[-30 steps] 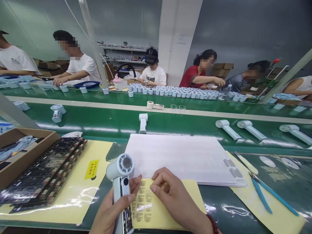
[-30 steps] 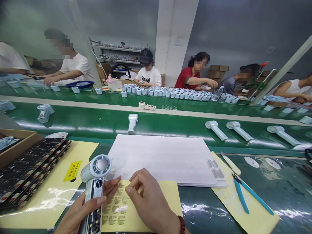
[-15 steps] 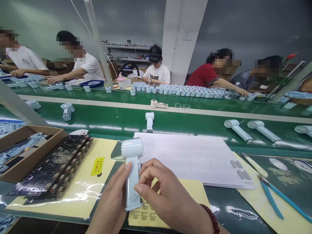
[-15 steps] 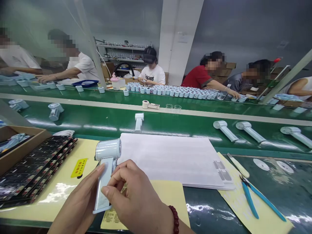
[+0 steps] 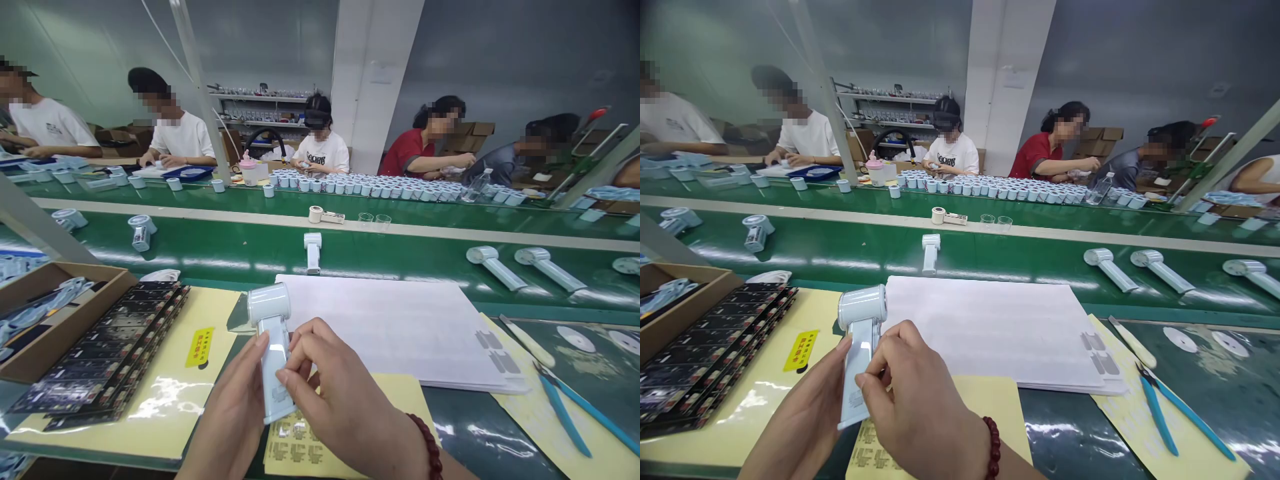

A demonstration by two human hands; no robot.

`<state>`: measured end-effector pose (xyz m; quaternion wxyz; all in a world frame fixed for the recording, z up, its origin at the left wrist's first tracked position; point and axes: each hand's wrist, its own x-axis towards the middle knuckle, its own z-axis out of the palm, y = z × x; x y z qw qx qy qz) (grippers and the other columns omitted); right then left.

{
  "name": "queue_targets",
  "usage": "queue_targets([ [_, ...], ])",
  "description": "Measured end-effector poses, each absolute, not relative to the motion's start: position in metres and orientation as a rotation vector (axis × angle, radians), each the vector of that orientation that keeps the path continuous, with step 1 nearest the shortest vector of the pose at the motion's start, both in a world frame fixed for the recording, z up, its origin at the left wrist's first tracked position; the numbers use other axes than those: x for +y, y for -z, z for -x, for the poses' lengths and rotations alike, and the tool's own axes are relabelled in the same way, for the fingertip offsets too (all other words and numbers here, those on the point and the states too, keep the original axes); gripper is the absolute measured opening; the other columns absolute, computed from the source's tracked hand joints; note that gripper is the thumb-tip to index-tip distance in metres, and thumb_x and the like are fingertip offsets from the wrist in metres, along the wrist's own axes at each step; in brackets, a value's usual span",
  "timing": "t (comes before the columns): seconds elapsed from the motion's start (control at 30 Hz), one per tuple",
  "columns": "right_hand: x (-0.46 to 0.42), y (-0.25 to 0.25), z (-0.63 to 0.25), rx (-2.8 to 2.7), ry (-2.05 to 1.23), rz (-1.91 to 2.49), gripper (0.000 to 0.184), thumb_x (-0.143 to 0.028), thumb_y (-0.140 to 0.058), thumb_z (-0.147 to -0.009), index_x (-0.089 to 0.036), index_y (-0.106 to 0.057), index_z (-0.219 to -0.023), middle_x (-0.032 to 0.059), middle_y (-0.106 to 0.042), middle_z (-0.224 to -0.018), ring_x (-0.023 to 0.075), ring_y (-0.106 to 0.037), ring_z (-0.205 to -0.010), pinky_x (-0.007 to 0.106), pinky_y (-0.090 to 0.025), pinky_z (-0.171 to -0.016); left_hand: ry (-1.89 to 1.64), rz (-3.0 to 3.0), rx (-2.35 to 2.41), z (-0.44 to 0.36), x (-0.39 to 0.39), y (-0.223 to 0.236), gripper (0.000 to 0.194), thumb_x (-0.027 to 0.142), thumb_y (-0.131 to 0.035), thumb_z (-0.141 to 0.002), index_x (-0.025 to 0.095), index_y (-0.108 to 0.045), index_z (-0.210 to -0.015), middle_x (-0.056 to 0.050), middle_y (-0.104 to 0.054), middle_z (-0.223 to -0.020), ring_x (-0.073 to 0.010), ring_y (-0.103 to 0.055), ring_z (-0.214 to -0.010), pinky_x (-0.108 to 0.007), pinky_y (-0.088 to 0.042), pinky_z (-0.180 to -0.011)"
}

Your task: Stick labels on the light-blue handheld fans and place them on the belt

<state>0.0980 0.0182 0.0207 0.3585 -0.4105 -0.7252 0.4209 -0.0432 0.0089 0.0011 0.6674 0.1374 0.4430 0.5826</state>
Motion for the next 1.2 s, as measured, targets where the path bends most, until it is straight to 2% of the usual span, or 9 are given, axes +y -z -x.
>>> queue_targets([
  [0.17,0.024,-0.024,-0.102,-1.826,-1.158,1.085,0.019,-0.010,-0.062,-0.086,-0.020,-0.053,-0.074,-0.0019,-0.053,-0.094,0.0101,-0.055,-0.071,0.023,-0.045,-0.063,-1.214,-0.443,0.899,0.044,0.002,-0.014,0.052,0.028,-0.082,-0.070,0.024,-0.068,-0.120,-0.007,-0.073,-0.112,-0.0343,-0.064,-0.112,-0.042,-0.052,-0.092],
  [0.43,0.030,-0.028,-0.100,-1.675,-1.344,1.094,0.019,-0.019,-0.064,-0.085,-0.021,-0.053,-0.069,-0.0021,-0.059,-0.092,0.0130,-0.058,-0.076,0.024,-0.046,-0.064,-1.162,-0.591,0.921,0.050,0.002,-0.014,0.064,0.015,-0.085,-0.057,0.024,-0.068,-0.118,-0.008,-0.070,-0.119,-0.0340,-0.060,-0.117,-0.040,-0.049,-0.095],
  [0.63,0.037,-0.028,-0.106,-1.613,-1.393,1.111,0.013,-0.031,-0.056,-0.093,-0.022,-0.058,-0.084,0.0009,-0.066,-0.096,0.0175,-0.066,-0.083,0.028,-0.053,-0.065,-1.123,-0.589,1.010,0.060,0.013,-0.005,0.054,0.018,-0.085,-0.060,0.023,-0.071,-0.112,-0.006,-0.074,-0.099,-0.0234,-0.068,-0.089,-0.030,-0.053,-0.078],
  [0.77,0.043,-0.025,-0.116,-1.819,-1.217,1.279,0.019,-0.034,-0.048,-0.100,-0.024,-0.061,-0.108,0.0036,-0.072,-0.104,0.0215,-0.067,-0.092,0.034,-0.054,-0.073,-1.126,-0.632,1.081,0.073,0.030,-0.004,0.043,0.029,-0.088,-0.061,0.018,-0.074,-0.100,-0.006,-0.074,-0.080,-0.0184,-0.068,-0.077,-0.023,-0.053,-0.067],
  [0.9,0.049,-0.018,-0.114,-2.277,-0.891,1.380,0.041,-0.026,-0.042,-0.101,-0.016,-0.046,-0.141,0.0144,-0.066,-0.128,0.0279,-0.064,-0.110,0.041,-0.053,-0.086,-1.118,-0.666,1.188,0.091,0.070,-0.019,0.027,0.031,-0.081,-0.072,0.013,-0.074,-0.091,-0.008,-0.072,-0.073,-0.0187,-0.068,-0.069,-0.024,-0.056,-0.063],
  [1.0,0.055,-0.010,-0.103,-2.535,-0.668,1.395,0.052,-0.015,-0.045,-0.096,-0.008,-0.040,-0.148,0.0208,-0.070,-0.116,0.0324,-0.067,-0.100,0.042,-0.056,-0.076,-1.162,-0.710,1.314,0.105,0.116,-0.030,0.006,0.011,-0.071,-0.080,0.012,-0.071,-0.086,-0.010,-0.074,-0.086,-0.0194,-0.071,-0.076,-0.027,-0.059,-0.071],
  [1.07,0.058,-0.003,-0.094,-2.611,-0.623,1.374,0.062,-0.007,-0.053,-0.087,-0.004,-0.039,-0.148,0.0225,-0.073,-0.106,0.0348,-0.068,-0.093,0.041,-0.056,-0.067,-1.156,-0.731,1.373,0.113,0.150,-0.030,0.009,0.003,-0.066,-0.081,0.011,-0.068,-0.085,-0.010,-0.072,-0.085,-0.0169,-0.071,-0.076,-0.023,-0.058,-0.067],
  [1.13,0.060,0.006,-0.087,-2.680,-0.569,1.350,0.071,-0.001,-0.058,-0.078,-0.003,-0.041,-0.147,0.0220,-0.075,-0.097,0.0362,-0.069,-0.089,0.038,-0.056,-0.061,-1.138,-0.744,1.446,0.120,0.184,-0.024,0.007,0.005,-0.065,-0.084,0.010,-0.066,-0.089,-0.006,-0.070,-0.086,-0.0135,-0.067,-0.072,-0.022,-0.056,-0.061],
  [1.2,0.059,0.019,-0.082,-2.732,-0.458,1.307,0.073,0.000,-0.059,-0.075,-0.004,-0.043,-0.146,0.0196,-0.076,-0.090,0.0348,-0.070,-0.084,0.035,-0.055,-0.056,-1.129,-0.759,1.517,0.124,0.214,-0.012,0.013,0.019,-0.064,-0.090,0.012,-0.064,-0.101,-0.004,-0.068,-0.094,-0.0132,-0.065,-0.073,-0.027,-0.056,-0.061],
])
